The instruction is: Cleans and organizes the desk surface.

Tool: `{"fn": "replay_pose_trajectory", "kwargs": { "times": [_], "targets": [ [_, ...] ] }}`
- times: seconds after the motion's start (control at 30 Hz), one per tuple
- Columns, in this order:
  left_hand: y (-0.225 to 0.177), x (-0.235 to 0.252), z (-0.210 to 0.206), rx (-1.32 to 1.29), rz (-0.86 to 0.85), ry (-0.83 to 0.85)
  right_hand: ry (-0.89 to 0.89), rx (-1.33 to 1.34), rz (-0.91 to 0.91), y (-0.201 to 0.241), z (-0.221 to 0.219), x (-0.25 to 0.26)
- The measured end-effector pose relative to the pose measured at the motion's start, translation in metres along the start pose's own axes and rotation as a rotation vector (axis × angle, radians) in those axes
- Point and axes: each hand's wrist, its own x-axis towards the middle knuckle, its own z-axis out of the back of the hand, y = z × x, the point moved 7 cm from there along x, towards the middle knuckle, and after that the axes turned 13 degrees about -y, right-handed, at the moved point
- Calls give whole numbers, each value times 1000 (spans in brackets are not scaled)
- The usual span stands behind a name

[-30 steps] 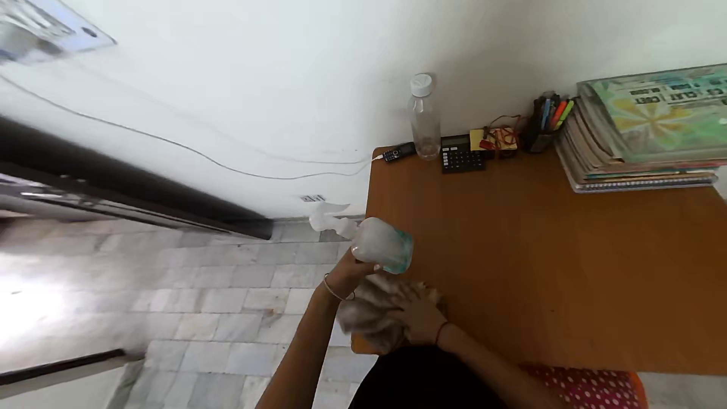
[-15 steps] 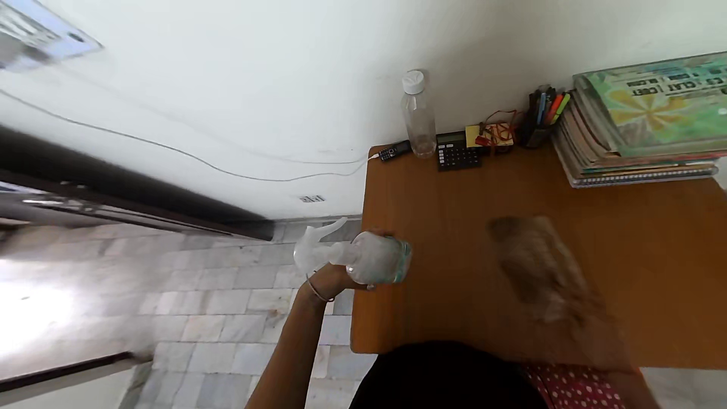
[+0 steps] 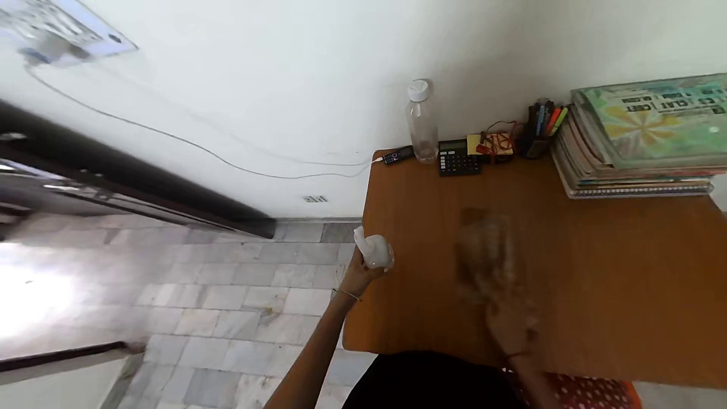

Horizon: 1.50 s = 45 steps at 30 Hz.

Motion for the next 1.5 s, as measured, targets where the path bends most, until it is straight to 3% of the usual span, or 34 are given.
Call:
{"fn": "replay_pose_trajectory", "kwargs": {
  "times": [0.07,0.17,0.23,0.3,0.4,0.5,0.6,0.67,0.77,0.83,0.93,1.0,1.13,1.23,1.3,1.5],
  "targets": [
    [16,2,-1,-45,-11,-63,140,15,267,38,-35,-29],
    [30,4,-4,-83,0,-117,35,90,548,40,-42,-57],
    [35,10,-9,-96,19,-130,27,41,477,7,-22,-62],
    [43,21,-15,-78,1,-140,36,-41,263,-41,10,-61],
    [45,30,-25,-78,-3,-120,-129,-90,2,-125,64,-46],
    [38,33,-30,-78,-56,-90,-171,-9,-178,-203,99,-13],
    [42,28,-28,-2,-121,-117,-223,-14,-255,-232,110,32],
    [60,17,-21,179,-112,-224,-235,-19,-271,-208,107,57],
    [89,-24,-7,495,120,-382,-197,-82,-134,-150,80,69],
    [111,-39,-4,595,231,-492,-96,-128,74,-111,52,54],
    [124,-40,-8,677,260,-574,64,-92,430,-61,24,11],
    [123,-37,-9,702,279,-601,212,-84,521,-38,14,-16],
    [120,-32,-10,731,271,-625,111,-119,673,-9,-14,-31],
    [117,-33,-10,741,297,-611,-71,-152,807,14,-37,8],
    [115,-33,-9,757,299,-611,-96,-198,812,37,-42,53],
    [115,-33,-9,751,331,-616,252,-355,558,128,-67,199]
  ]
}}
